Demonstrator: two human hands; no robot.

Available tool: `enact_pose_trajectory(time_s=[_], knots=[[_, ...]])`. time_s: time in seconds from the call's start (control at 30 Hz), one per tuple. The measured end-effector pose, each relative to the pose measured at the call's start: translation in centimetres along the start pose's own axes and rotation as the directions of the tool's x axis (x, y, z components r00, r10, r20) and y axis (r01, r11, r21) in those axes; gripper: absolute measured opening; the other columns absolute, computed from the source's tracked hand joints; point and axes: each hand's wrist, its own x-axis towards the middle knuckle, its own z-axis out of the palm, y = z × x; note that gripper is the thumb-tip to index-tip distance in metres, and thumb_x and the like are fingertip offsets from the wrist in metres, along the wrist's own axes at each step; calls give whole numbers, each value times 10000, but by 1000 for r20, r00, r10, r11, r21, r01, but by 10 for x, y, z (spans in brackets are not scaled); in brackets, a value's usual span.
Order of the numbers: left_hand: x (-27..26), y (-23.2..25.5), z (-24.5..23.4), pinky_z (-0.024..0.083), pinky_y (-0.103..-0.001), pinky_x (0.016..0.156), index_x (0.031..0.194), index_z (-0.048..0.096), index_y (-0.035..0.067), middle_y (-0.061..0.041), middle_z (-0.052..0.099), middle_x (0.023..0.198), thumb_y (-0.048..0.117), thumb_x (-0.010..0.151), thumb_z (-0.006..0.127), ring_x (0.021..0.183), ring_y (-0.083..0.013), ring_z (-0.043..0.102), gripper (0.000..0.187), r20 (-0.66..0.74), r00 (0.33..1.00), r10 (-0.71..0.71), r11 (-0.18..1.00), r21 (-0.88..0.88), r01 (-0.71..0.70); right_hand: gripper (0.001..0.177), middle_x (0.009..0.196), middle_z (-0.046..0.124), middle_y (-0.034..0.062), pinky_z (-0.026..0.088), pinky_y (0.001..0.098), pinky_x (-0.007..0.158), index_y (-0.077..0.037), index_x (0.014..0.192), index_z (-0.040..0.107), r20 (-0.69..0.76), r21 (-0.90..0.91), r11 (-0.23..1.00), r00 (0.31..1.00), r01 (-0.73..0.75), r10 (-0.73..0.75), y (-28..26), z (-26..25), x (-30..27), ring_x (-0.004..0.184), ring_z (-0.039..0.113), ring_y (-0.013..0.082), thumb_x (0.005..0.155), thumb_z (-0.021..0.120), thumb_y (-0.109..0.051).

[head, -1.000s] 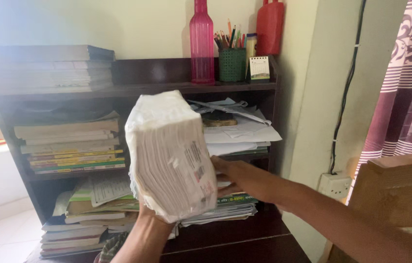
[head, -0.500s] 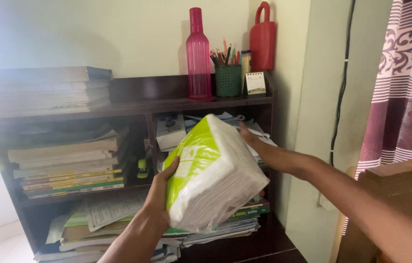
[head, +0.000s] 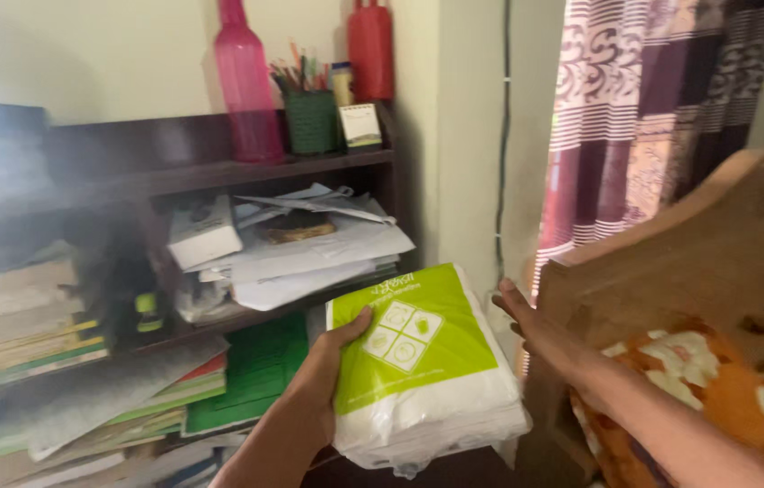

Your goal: The person moves various items from a cluttered wooden shelf to a nearby bed. They handle plastic bottles, a phone, a toy gun, a stapler, a pink bottle, a pen holder, a small white bottle, a tissue pack, and a stack of books, placing them on the bed. Finally, they fold a striped cloth and place it on the shelf.

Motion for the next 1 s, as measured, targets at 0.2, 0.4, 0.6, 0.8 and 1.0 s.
enact_pose_trajectory(time_s=[0.2, 0.4, 0.6, 0.8, 1.0], knots=[[26, -46, 72, 604, -445, 845, 1210, 693, 68, -154, 781, 1077, 349, 910, 664, 890, -294, 764, 412, 114, 991, -73, 996, 63, 66, 984, 1630, 413, 12, 392, 459, 1184, -330, 1599, 261, -88, 331, 942, 992, -59, 93, 30, -32, -66, 1456, 460, 195, 768, 582, -747], [36, -97, 150, 602, -436, 905, 1402, 538, 163, -140, 725, 1233, 338, 900, 653, 1076, -289, 728, 544, 250, 966, -69, 970, 242, 6, 650, 1256, 714, 147, 631, 458, 826, -213, 1381, 514, -185, 716, 694, 939, -72, 289, 84, -75, -109, 1020, 740, 274, 814, 757, -415], [48, -137, 211, 572, -376, 923, 1531, 377, 281, -61, 707, 1324, 310, 871, 682, 1143, -213, 706, 728, 351, 895, -274, 888, 450, 95, 421, 1045, 791, 165, 628, 467, 744, -61, 1194, 682, -211, 897, 440, 824, -51, 526, 164, -133, -143, 826, 763, 283, 885, 674, -346], [96, -192, 286, 603, -386, 827, 1469, 520, 229, -36, 743, 1228, 309, 852, 726, 1041, -176, 729, 655, 512, 738, -439, 775, 632, 22, 456, 1111, 774, 165, 601, 472, 839, -52, 1174, 701, -345, 914, 396, 682, 88, 645, 215, -203, -174, 934, 739, 295, 899, 677, -414], [160, -247, 381, 641, -526, 812, 1322, 585, 67, -168, 730, 1125, 260, 893, 667, 981, -311, 741, 478, 567, 664, -488, 858, 451, 245, 656, 1245, 722, 115, 469, 500, 982, -136, 1287, 689, -436, 876, 480, 520, 56, 735, 233, -263, -211, 1156, 637, 313, 827, 637, -602]])
